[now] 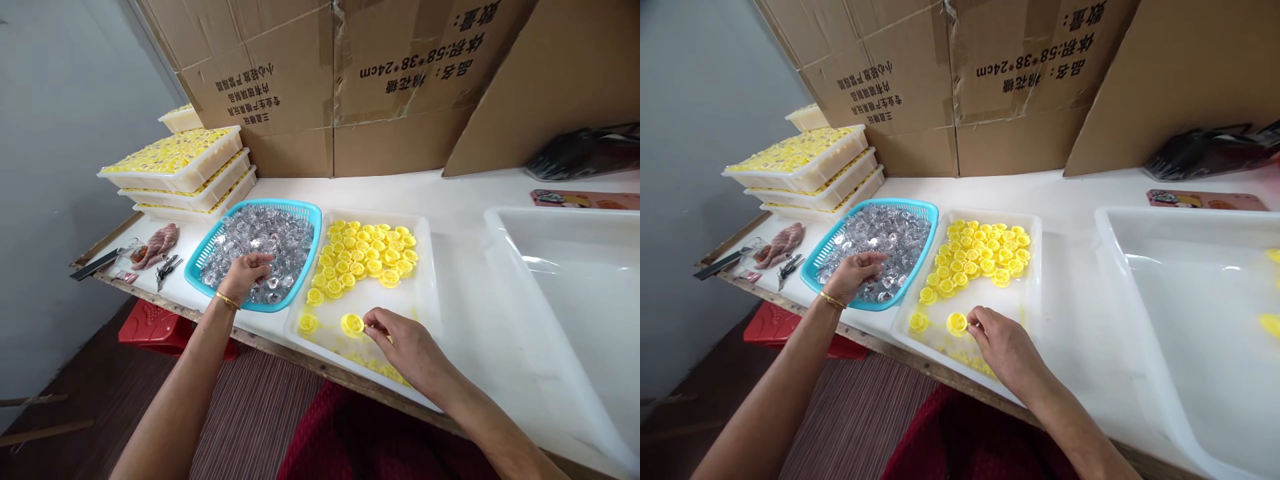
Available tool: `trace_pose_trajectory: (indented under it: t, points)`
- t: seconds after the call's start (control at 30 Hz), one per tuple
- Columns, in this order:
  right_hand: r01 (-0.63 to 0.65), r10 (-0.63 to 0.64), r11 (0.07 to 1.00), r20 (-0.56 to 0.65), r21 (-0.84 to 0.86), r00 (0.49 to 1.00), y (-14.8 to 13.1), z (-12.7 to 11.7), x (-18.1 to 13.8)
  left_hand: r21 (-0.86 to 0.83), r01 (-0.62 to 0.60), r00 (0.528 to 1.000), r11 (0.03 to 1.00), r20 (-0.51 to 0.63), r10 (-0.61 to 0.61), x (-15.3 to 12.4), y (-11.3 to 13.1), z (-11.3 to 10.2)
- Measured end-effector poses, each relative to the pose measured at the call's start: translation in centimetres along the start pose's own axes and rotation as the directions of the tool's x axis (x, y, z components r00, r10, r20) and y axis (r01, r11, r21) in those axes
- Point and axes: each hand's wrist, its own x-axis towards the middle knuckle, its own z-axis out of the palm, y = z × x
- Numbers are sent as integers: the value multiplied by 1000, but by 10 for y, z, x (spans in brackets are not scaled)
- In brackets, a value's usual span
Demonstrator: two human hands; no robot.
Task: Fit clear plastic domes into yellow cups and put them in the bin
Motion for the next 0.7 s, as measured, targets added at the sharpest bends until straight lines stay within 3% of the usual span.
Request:
trace_pose_trajectory:
  t: [0.2, 0.33, 0.47, 0.57, 0.7]
  points:
    - [9, -9, 1000, -48, 5, 999, -4, -2, 1, -249, 95, 991, 964, 116, -67, -22, 16, 11]
    - [16, -14, 1000, -95, 23, 995, -6, -3, 2, -409, 211, 945, 888, 319, -77, -48, 28, 46]
    - [26, -20, 999, -131, 47, 991, -8, -4, -1, -465, 337, 878, 819, 470, -95, -67, 20, 87]
    - [31, -21, 998, -158, 58, 987, -8, -4, -3, -510, 413, 853, 754, 507, -124, -73, 6, 110]
    - [30, -8, 994, -208, 101, 978, -7, -5, -6, -586, 448, 864, 675, 477, -159, -74, -6, 126]
